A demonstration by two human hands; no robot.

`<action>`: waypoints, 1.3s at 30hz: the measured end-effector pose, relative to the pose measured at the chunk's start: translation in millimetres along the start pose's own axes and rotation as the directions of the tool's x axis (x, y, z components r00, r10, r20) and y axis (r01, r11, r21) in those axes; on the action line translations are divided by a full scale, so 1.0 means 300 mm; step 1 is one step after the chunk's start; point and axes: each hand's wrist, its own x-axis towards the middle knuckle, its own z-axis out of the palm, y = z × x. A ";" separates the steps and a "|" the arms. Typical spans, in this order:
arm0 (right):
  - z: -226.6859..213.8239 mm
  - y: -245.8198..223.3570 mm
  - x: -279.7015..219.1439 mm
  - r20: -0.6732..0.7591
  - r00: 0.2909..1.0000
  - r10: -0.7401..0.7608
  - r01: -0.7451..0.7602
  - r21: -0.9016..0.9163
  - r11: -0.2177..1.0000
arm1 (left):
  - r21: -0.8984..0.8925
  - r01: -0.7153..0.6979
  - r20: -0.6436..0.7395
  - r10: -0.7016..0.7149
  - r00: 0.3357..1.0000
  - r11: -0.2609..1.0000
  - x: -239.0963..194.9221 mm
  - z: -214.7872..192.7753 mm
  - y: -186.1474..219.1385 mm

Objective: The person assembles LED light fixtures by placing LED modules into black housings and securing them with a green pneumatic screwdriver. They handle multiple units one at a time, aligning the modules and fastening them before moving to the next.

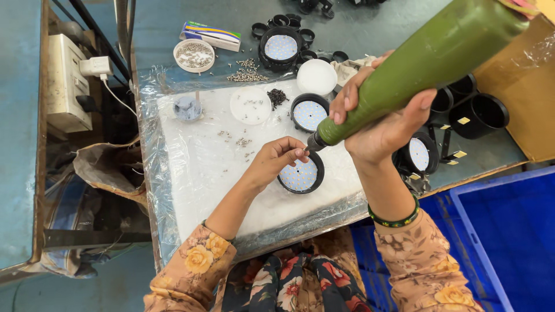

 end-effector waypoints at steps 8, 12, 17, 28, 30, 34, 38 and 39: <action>-0.019 0.017 -0.010 -0.023 1.000 -0.009 0.010 0.040 0.999 | -0.016 -0.004 0.006 0.004 1.000 1.000 0.004 -0.002 -0.015; -0.022 0.019 -0.011 -0.037 0.999 -0.022 0.022 -0.012 1.000 | 0.010 -0.007 0.014 0.007 1.000 1.000 0.006 -0.002 -0.016; -0.024 0.021 -0.015 -0.034 0.999 -0.018 0.018 -0.005 1.000 | 0.033 -0.003 0.011 0.002 1.000 0.999 0.004 -0.002 -0.021; -0.018 0.025 -0.021 -0.030 1.000 -0.009 0.009 -0.001 1.000 | 0.053 -0.041 0.025 0.040 0.999 0.998 -0.001 -0.003 -0.017; -0.020 0.031 -0.023 -0.026 1.000 -0.009 0.009 0.011 1.000 | 0.067 -0.062 0.030 0.060 0.998 0.996 -0.002 -0.002 -0.005; -0.027 0.058 -0.038 -0.035 0.999 -0.006 0.009 0.065 0.998 | 0.297 -0.166 0.010 0.171 0.985 0.940 -0.015 -0.015 0.041; -0.029 0.117 -0.078 -0.053 0.999 0.014 -0.009 0.084 0.996 | 0.708 -0.188 0.000 0.266 0.964 0.681 -0.042 -0.036 0.086; -0.031 0.133 -0.090 -0.053 0.998 0.020 -0.015 0.083 0.996 | 0.750 -0.144 -0.014 0.233 0.972 0.646 -0.047 -0.038 0.091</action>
